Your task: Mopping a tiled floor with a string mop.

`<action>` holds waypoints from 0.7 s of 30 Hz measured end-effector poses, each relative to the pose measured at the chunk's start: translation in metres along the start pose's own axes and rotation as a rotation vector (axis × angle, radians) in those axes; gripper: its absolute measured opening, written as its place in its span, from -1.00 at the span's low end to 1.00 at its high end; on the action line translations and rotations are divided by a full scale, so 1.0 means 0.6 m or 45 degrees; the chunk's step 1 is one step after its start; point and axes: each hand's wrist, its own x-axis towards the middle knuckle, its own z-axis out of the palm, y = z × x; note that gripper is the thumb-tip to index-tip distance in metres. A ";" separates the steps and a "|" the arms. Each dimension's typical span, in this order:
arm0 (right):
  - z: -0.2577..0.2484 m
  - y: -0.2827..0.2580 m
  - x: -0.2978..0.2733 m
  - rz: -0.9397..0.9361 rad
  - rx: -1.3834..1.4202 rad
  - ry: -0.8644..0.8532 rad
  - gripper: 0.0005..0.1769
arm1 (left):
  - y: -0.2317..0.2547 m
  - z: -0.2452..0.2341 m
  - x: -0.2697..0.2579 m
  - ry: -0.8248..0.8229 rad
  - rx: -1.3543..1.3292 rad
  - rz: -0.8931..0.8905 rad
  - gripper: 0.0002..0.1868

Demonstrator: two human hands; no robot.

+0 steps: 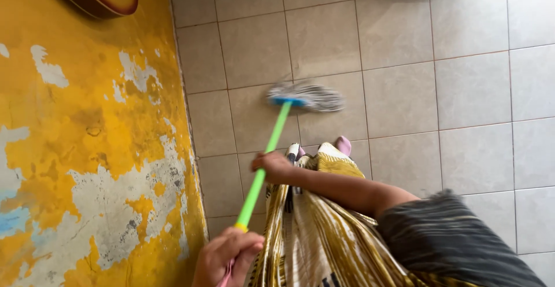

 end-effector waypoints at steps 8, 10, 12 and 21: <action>0.000 -0.036 0.044 -0.371 0.067 -0.110 -0.81 | 0.029 0.081 0.043 -0.175 0.021 0.166 -0.92; -0.012 -0.018 0.018 -0.371 0.099 -0.109 -0.82 | 0.044 0.084 0.062 -0.301 -0.035 0.153 -0.90; -0.027 0.003 -0.025 -0.306 0.115 -0.005 -0.82 | 0.059 0.083 0.076 -0.490 -0.130 0.293 -0.87; -0.089 0.314 -0.228 0.243 0.990 0.916 -0.84 | 0.106 0.228 0.264 -0.944 -0.569 0.512 -0.90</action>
